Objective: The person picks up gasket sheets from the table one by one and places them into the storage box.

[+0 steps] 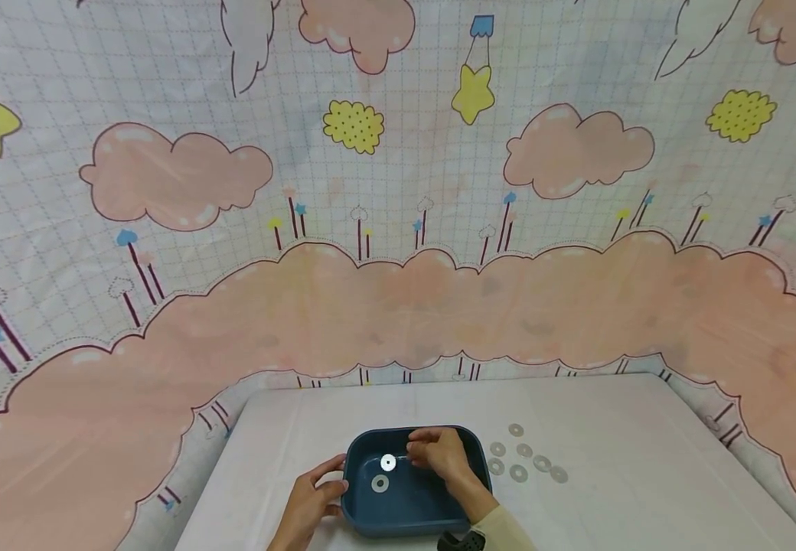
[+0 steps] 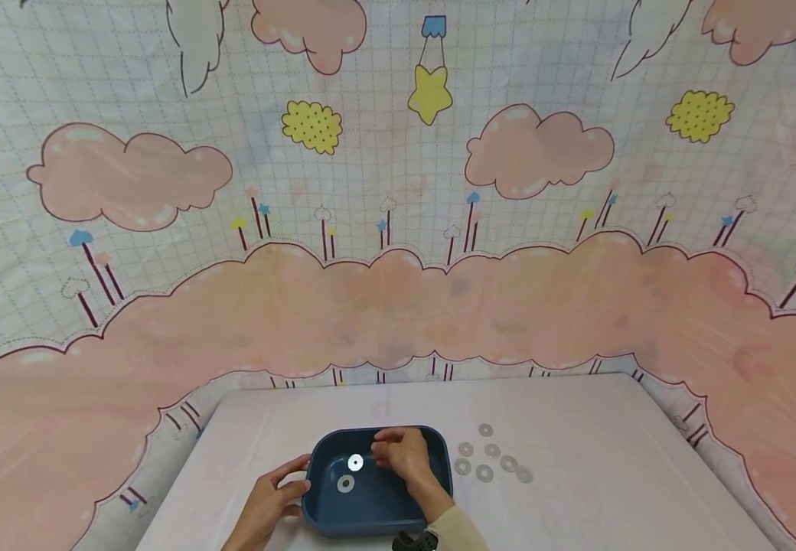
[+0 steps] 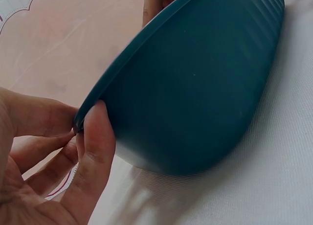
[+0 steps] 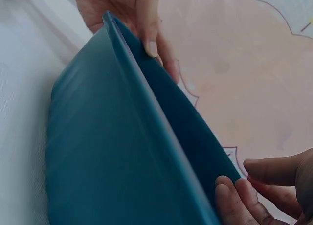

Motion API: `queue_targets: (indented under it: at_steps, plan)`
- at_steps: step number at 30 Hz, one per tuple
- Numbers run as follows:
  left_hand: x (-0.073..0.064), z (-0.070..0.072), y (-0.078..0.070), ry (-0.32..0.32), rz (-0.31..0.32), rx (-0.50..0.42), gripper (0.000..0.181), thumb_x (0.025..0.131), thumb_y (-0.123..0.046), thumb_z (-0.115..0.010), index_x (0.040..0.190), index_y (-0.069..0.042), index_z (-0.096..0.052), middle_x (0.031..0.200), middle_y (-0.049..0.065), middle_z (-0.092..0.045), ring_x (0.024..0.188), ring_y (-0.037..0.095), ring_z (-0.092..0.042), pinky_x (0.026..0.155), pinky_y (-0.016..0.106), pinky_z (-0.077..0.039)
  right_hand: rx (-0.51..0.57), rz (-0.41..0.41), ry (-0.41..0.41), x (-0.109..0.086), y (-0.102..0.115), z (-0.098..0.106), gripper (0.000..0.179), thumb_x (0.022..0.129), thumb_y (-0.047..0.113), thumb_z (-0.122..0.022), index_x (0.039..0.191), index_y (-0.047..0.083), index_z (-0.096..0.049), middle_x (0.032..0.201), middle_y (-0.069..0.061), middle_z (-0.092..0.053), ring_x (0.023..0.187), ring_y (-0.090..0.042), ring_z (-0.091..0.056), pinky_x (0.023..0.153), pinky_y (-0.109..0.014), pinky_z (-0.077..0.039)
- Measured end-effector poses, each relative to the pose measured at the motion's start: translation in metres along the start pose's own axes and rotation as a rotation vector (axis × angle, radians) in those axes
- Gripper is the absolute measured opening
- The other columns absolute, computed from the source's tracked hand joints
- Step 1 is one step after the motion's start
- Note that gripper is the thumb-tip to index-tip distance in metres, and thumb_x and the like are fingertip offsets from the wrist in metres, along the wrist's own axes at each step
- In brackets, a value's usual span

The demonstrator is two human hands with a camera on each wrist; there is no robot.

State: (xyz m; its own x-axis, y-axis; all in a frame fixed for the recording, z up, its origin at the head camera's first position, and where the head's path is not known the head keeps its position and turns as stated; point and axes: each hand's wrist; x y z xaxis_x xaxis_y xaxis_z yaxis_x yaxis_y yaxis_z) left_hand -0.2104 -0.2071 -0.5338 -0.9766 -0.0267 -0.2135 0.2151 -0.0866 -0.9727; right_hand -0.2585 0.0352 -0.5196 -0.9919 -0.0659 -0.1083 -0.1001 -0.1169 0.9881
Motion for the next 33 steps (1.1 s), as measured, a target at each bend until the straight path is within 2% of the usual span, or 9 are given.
queue_targets:
  at_steps: [10, 18, 25, 33]
  plan:
    - [-0.002, 0.001, -0.002, 0.005, -0.006, -0.005, 0.055, 0.086, -0.003, -0.065, 0.139, 0.003, -0.051, 0.128, 0.020, -0.055, 0.083, 0.017, -0.064, 0.059, 0.032, -0.054, -0.036, 0.131, -0.011, -0.009, 0.014, 0.013, 0.027, 0.082, 0.009, -0.075, 0.105, -0.005, -0.070, 0.085, -0.007, -0.071, 0.075, -0.019, -0.070, 0.069, -0.034, -0.060]
    - [-0.001, 0.003, -0.001, 0.004, 0.014, 0.003, 0.054, 0.087, -0.003, -0.064, 0.140, 0.002, -0.051, 0.129, 0.022, -0.053, 0.081, 0.017, -0.062, 0.061, 0.033, -0.055, -0.013, 0.177, -0.027, -0.017, 0.021, 0.022, 0.027, 0.084, 0.009, -0.074, 0.106, -0.006, -0.070, 0.090, -0.013, -0.071, 0.079, -0.019, -0.070, 0.070, -0.036, -0.060]
    - [-0.003, 0.002, -0.001, 0.012, 0.016, -0.009, 0.055, 0.087, -0.001, -0.064, 0.140, 0.003, -0.051, 0.129, 0.023, -0.053, 0.081, 0.017, -0.062, 0.060, 0.034, -0.055, -0.034, 0.165, -0.040, -0.029, 0.035, 0.036, 0.026, 0.085, 0.012, -0.075, 0.108, 0.000, -0.071, 0.089, -0.009, -0.069, 0.079, -0.019, -0.070, 0.070, -0.031, -0.060]
    - [-0.005, 0.003, -0.001, 0.009, 0.014, -0.010, 0.055, 0.087, -0.002, -0.064, 0.140, 0.002, -0.050, 0.131, 0.025, -0.051, 0.081, 0.017, -0.062, 0.061, 0.034, -0.055, -0.044, 0.155, -0.060, -0.040, 0.043, 0.055, 0.028, 0.086, 0.011, -0.073, 0.112, 0.002, -0.070, 0.093, -0.009, -0.067, 0.084, -0.022, -0.072, 0.068, -0.033, -0.060]
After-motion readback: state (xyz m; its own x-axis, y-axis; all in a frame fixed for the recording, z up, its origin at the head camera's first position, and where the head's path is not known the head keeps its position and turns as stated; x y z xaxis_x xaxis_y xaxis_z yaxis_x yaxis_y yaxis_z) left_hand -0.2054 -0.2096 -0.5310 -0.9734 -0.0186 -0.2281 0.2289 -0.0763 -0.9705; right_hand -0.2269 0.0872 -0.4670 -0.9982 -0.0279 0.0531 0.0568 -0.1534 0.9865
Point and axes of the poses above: each hand's wrist, its own x-axis towards the middle knuckle, its own z-axis out of the back of the hand, y = z × x
